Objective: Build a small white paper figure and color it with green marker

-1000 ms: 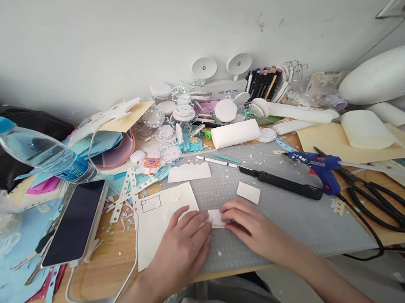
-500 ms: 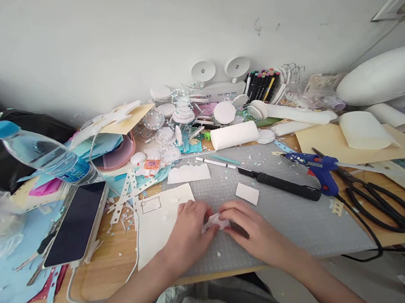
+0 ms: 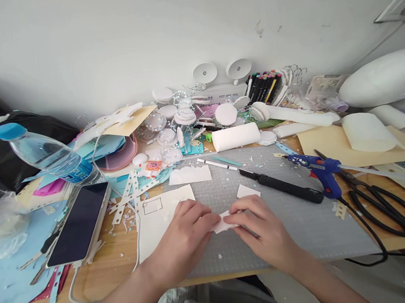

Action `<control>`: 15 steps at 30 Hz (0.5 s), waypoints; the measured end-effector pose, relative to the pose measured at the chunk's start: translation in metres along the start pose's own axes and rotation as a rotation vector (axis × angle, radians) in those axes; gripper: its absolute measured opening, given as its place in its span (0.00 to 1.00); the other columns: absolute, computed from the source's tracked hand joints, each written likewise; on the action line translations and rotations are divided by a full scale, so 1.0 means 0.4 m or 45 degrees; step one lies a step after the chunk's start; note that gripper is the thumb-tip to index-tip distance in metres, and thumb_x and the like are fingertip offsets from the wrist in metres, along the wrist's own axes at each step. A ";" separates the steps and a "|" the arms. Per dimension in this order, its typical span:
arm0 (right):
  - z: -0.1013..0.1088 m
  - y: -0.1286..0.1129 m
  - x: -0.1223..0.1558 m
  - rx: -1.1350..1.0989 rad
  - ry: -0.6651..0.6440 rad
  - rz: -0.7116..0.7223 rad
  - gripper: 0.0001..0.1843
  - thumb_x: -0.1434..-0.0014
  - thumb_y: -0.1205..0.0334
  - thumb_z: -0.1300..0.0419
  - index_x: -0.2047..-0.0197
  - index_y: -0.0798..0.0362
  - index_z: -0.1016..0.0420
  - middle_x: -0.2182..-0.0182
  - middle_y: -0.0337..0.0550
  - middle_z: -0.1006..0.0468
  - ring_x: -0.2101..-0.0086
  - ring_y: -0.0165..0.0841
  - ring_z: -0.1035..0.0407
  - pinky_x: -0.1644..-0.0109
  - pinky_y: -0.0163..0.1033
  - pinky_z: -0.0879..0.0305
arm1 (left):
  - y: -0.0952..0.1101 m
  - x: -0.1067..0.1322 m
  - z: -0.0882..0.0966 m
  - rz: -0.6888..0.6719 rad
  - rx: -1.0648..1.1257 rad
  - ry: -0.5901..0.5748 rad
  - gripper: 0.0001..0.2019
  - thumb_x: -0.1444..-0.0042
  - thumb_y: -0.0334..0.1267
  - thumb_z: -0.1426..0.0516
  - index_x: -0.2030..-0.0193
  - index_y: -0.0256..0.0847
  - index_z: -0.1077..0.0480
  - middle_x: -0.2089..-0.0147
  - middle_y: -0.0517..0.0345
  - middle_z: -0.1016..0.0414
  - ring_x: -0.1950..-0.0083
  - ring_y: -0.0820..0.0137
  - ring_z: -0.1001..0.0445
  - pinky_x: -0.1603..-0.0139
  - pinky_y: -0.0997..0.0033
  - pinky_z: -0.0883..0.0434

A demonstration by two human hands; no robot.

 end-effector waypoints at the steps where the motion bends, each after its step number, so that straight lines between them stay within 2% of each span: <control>1: 0.006 -0.009 -0.002 0.024 0.020 0.034 0.13 0.41 0.76 0.46 0.59 0.50 0.28 0.65 0.44 0.28 0.62 0.34 0.33 0.59 0.41 0.33 | 0.003 0.003 0.007 -0.035 -0.017 0.000 0.13 0.38 0.24 0.51 0.52 0.40 0.33 0.57 0.54 0.29 0.56 0.64 0.36 0.55 0.63 0.36; 5: 0.025 -0.031 -0.005 0.092 0.085 0.122 0.15 0.42 0.79 0.46 0.59 0.50 0.28 0.64 0.43 0.26 0.62 0.33 0.32 0.57 0.41 0.33 | -0.001 0.013 0.024 -0.132 -0.130 -0.036 0.11 0.36 0.26 0.53 0.52 0.37 0.33 0.59 0.51 0.28 0.56 0.63 0.36 0.55 0.63 0.35; 9: 0.041 -0.034 0.005 0.113 0.126 0.157 0.18 0.43 0.79 0.45 0.56 0.47 0.29 0.63 0.42 0.24 0.60 0.33 0.31 0.55 0.42 0.32 | -0.061 0.019 0.044 -0.150 -0.400 -0.062 0.10 0.35 0.30 0.53 0.56 0.36 0.30 0.61 0.49 0.27 0.57 0.60 0.34 0.57 0.58 0.34; 12: 0.045 -0.030 0.009 0.118 0.116 0.137 0.20 0.43 0.79 0.45 0.54 0.45 0.29 0.62 0.42 0.23 0.60 0.33 0.30 0.56 0.42 0.32 | -0.115 0.020 0.084 -0.038 -0.627 0.049 0.13 0.35 0.28 0.54 0.61 0.36 0.28 0.58 0.43 0.27 0.54 0.55 0.33 0.55 0.51 0.33; 13: 0.045 -0.030 0.009 0.113 0.119 0.134 0.20 0.43 0.79 0.45 0.55 0.45 0.29 0.63 0.42 0.23 0.61 0.33 0.30 0.56 0.42 0.32 | -0.121 0.021 0.098 0.007 -0.636 0.101 0.13 0.36 0.29 0.54 0.61 0.36 0.28 0.55 0.42 0.27 0.52 0.54 0.33 0.53 0.48 0.34; 15: 0.041 -0.031 0.005 0.093 0.131 0.135 0.18 0.43 0.79 0.46 0.56 0.46 0.29 0.64 0.42 0.23 0.62 0.33 0.30 0.57 0.42 0.32 | -0.108 0.022 0.114 0.065 -0.465 0.165 0.09 0.36 0.33 0.50 0.57 0.40 0.28 0.50 0.45 0.28 0.47 0.55 0.33 0.49 0.49 0.34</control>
Point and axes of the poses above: each hand's wrist, its own x-axis away from the middle knuckle, its own z-axis out of the back of the hand, y = z × x, the point moved 6 cm from there along -x, towards the middle knuckle
